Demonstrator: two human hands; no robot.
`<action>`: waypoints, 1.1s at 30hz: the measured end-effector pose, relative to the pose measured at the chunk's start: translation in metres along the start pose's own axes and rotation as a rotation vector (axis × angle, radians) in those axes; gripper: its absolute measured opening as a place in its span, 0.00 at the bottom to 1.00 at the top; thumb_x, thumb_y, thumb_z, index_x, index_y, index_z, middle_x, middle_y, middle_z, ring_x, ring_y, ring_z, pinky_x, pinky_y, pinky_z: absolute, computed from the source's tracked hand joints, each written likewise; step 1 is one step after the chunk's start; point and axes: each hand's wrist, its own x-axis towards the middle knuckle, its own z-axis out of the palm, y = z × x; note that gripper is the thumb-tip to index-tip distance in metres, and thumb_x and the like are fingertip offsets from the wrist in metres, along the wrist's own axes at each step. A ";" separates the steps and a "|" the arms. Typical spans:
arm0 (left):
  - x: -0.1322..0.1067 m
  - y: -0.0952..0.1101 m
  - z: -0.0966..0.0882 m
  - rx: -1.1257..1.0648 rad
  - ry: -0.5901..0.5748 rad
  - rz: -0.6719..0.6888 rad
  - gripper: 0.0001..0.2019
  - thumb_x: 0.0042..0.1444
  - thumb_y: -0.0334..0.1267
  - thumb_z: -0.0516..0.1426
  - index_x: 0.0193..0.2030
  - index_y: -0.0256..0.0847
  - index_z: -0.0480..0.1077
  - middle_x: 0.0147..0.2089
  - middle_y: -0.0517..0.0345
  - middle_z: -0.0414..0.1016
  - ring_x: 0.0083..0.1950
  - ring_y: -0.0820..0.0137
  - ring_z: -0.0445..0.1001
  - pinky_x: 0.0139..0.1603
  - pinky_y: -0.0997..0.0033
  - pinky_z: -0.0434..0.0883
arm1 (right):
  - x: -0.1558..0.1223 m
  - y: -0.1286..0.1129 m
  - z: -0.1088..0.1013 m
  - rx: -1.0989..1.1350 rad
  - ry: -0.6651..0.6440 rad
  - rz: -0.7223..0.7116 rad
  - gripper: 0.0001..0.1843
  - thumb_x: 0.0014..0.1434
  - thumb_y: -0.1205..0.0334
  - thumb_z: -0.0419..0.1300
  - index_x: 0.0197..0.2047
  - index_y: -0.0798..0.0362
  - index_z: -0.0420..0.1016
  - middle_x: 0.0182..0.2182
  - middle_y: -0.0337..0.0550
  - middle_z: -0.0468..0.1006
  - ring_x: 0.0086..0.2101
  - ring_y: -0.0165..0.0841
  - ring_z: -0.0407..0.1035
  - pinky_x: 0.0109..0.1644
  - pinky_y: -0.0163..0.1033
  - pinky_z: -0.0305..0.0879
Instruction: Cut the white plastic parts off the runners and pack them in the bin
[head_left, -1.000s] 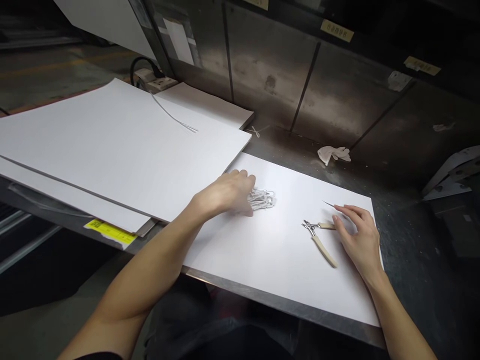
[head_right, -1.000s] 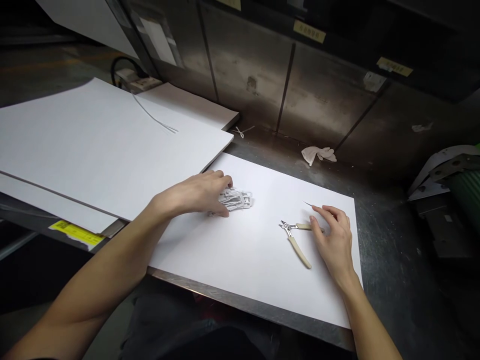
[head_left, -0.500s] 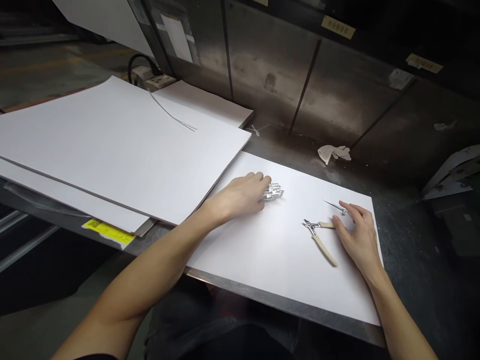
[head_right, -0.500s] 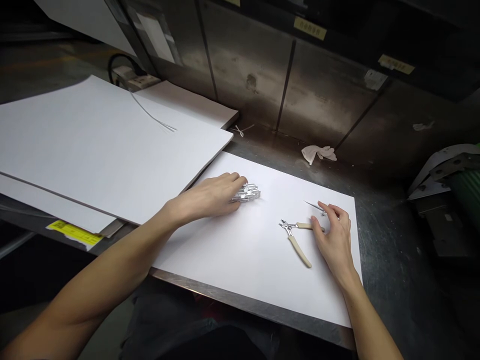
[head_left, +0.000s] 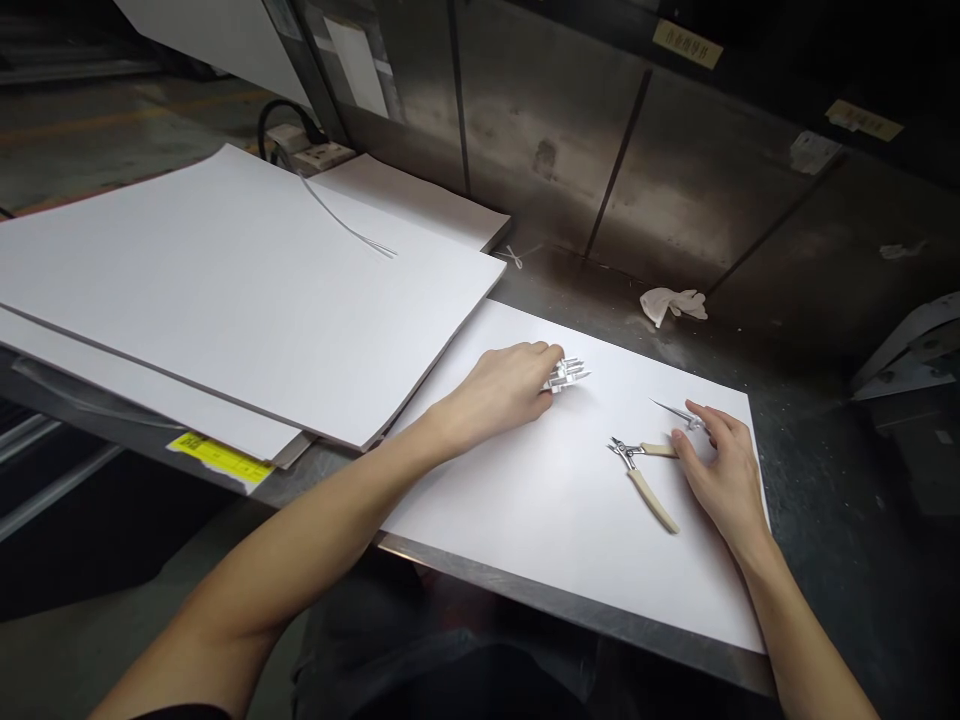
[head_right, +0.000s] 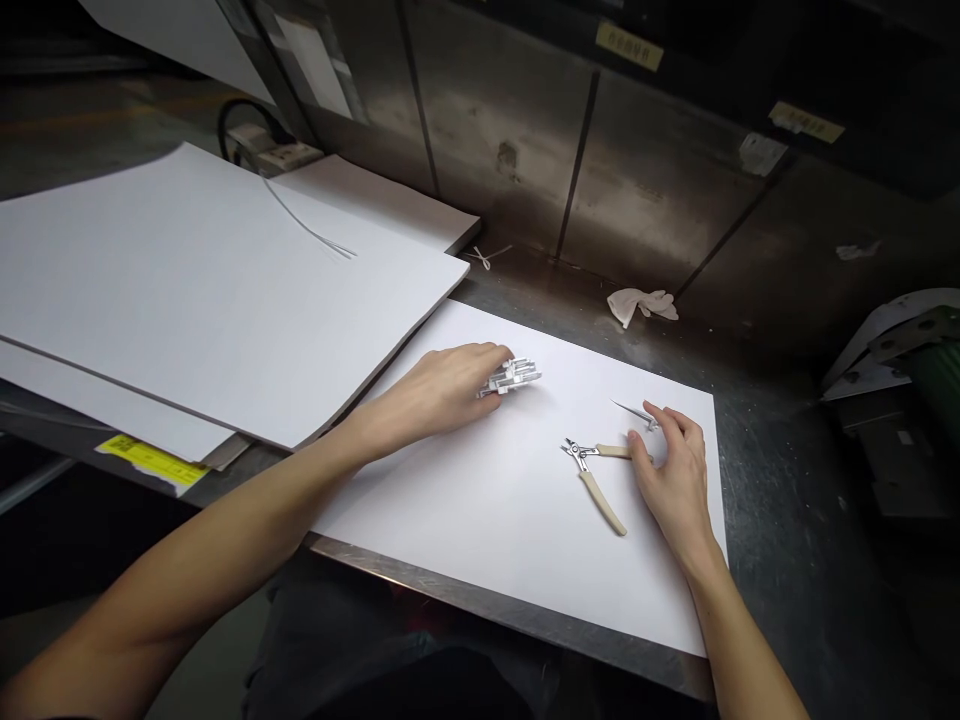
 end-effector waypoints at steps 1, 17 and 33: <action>0.001 0.001 0.001 -0.103 0.074 0.014 0.07 0.62 0.30 0.56 0.46 0.42 0.64 0.44 0.52 0.76 0.43 0.60 0.73 0.36 0.63 0.59 | 0.001 -0.001 -0.001 0.025 0.011 0.013 0.29 0.66 0.44 0.62 0.66 0.47 0.78 0.59 0.54 0.73 0.60 0.49 0.71 0.66 0.61 0.70; 0.019 0.011 0.052 -1.195 0.236 -0.119 0.20 0.56 0.39 0.65 0.47 0.46 0.59 0.41 0.63 0.72 0.40 0.71 0.71 0.39 0.70 0.64 | 0.010 0.014 -0.011 -0.007 0.125 0.186 0.32 0.59 0.50 0.61 0.66 0.47 0.76 0.57 0.54 0.74 0.52 0.47 0.75 0.57 0.56 0.74; 0.019 0.012 0.050 -0.905 0.214 -0.187 0.15 0.59 0.39 0.62 0.48 0.46 0.60 0.44 0.59 0.77 0.42 0.65 0.74 0.42 0.64 0.68 | 0.014 0.025 -0.013 -0.037 0.021 0.301 0.37 0.52 0.45 0.67 0.65 0.46 0.76 0.57 0.55 0.74 0.47 0.47 0.74 0.57 0.59 0.69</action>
